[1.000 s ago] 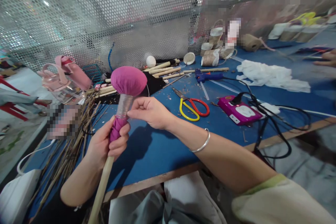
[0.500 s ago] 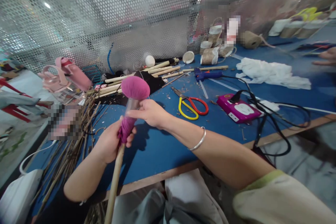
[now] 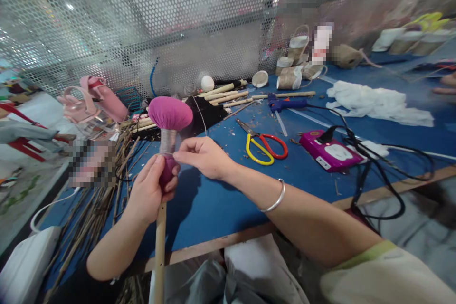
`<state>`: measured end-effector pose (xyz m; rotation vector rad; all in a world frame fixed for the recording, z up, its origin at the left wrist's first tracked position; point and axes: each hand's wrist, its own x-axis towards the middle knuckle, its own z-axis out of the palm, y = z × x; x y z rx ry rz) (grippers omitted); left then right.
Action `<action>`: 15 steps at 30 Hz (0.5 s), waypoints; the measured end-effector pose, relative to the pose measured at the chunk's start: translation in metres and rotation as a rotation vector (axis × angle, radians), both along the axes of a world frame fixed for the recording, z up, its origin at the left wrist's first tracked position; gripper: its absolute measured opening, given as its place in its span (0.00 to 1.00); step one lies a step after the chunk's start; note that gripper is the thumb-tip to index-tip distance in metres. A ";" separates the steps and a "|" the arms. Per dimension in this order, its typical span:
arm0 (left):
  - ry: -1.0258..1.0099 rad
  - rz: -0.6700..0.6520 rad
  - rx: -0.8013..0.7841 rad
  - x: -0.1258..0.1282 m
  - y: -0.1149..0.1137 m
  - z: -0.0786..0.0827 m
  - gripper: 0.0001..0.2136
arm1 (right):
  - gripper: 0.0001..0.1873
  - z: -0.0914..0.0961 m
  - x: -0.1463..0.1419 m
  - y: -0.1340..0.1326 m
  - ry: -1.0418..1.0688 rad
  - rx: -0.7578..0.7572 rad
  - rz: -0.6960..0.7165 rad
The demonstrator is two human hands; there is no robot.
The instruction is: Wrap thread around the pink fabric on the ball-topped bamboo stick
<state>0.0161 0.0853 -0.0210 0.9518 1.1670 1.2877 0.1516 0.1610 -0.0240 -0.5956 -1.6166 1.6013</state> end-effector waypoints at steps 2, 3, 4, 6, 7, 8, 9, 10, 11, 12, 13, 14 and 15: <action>-0.021 0.001 -0.015 0.001 -0.001 0.001 0.12 | 0.19 0.001 0.001 -0.001 0.010 0.001 0.002; -0.030 0.000 -0.020 0.001 -0.001 0.001 0.12 | 0.19 0.001 0.001 -0.001 0.006 0.007 -0.002; -0.039 0.000 -0.023 0.002 -0.002 0.002 0.12 | 0.19 0.001 0.002 -0.001 -0.004 0.014 -0.006; -0.058 0.001 -0.023 0.002 -0.002 0.003 0.12 | 0.19 0.001 0.002 0.000 -0.026 0.024 -0.015; -0.069 0.002 -0.024 0.003 -0.002 0.004 0.12 | 0.19 0.001 0.002 0.001 -0.033 0.028 -0.019; -0.083 0.004 -0.026 0.003 -0.002 0.004 0.12 | 0.19 0.001 0.001 0.001 -0.036 0.030 -0.022; -0.103 -0.001 -0.034 0.003 -0.002 0.005 0.12 | 0.19 0.001 0.002 0.002 -0.037 0.028 -0.022; -0.129 -0.018 -0.050 0.002 -0.002 0.005 0.12 | 0.19 0.001 0.002 0.002 -0.036 0.019 -0.018; -0.159 -0.048 -0.074 0.001 -0.002 0.005 0.13 | 0.19 0.001 0.002 0.003 -0.030 0.000 -0.010; -0.192 -0.099 -0.106 0.000 -0.002 0.006 0.14 | 0.18 0.002 0.003 0.003 -0.022 -0.027 0.007; -0.227 -0.163 -0.141 -0.002 -0.002 0.005 0.15 | 0.17 0.002 0.004 0.004 -0.012 -0.058 0.032; -0.261 -0.239 -0.175 -0.004 -0.001 0.005 0.16 | 0.17 0.002 0.005 0.004 -0.001 -0.091 0.072; -0.290 -0.316 -0.208 -0.005 -0.001 0.004 0.17 | 0.18 0.001 0.006 0.005 0.008 -0.123 0.126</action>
